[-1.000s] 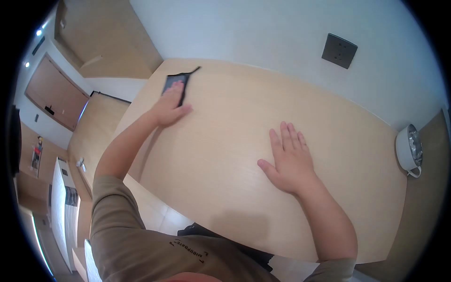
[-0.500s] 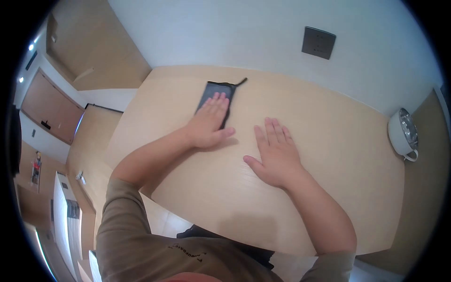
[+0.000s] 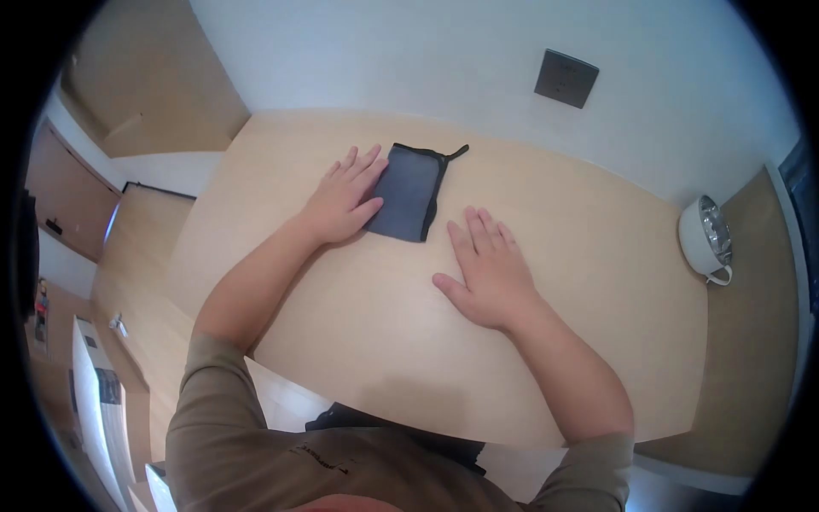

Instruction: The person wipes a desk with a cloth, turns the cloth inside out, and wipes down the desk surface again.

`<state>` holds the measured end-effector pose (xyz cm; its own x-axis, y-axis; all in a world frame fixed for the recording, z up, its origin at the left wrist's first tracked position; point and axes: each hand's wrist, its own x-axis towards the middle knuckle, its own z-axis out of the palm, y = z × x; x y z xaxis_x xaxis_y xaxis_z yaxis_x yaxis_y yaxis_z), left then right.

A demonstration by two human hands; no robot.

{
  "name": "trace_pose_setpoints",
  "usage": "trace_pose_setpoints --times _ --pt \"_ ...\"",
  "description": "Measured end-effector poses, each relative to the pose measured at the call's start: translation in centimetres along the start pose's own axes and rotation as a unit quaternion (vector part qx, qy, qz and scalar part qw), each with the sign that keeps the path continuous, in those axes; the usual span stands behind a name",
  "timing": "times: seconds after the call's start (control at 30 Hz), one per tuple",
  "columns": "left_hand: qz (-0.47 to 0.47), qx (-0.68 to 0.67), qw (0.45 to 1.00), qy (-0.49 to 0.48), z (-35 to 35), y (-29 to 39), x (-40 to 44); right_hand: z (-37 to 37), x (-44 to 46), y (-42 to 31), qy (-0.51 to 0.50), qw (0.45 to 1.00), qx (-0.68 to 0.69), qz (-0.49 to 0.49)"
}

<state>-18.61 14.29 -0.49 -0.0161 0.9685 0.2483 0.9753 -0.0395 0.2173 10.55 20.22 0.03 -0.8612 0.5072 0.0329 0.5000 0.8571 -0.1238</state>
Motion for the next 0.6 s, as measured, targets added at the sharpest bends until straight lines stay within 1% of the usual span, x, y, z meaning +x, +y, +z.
trace_pose_setpoints --times 0.07,0.2,0.27,0.3,0.4,0.47,0.57,0.6 --pt "-0.016 0.009 1.0 -0.013 0.9 -0.4 0.3 -0.1 0.0 0.0 0.008 1.0 0.006 0.002" --pt "-0.032 0.006 0.999 -0.043 0.4 0.0 0.6 0.0 0.0 -0.1 0.068 0.996 0.057 0.007" --pt "-0.049 -0.023 0.998 -0.035 0.3 -0.2 0.5 0.2 0.2 -0.3 0.102 0.991 0.089 0.021" --pt "-0.058 -0.035 0.997 -0.03 0.3 -0.3 0.5 0.2 0.4 -0.4 0.106 0.991 0.082 0.027" --pt "-0.062 0.002 0.998 -0.001 1.1 -0.4 0.6 -0.4 1.3 -1.5 0.128 0.988 0.077 0.044" --pt "-0.054 0.023 0.998 0.003 1.5 -0.6 0.7 -1.1 3.6 -3.1 0.148 0.984 0.089 0.051" --pt "-0.053 0.068 0.996 -0.004 0.8 -0.3 0.3 -0.4 8.9 -5.1 0.214 0.972 0.093 0.043" --pt "-0.053 0.088 0.995 -0.006 0.2 -0.2 0.3 0.4 11.1 -5.6 0.197 0.973 0.097 0.064"
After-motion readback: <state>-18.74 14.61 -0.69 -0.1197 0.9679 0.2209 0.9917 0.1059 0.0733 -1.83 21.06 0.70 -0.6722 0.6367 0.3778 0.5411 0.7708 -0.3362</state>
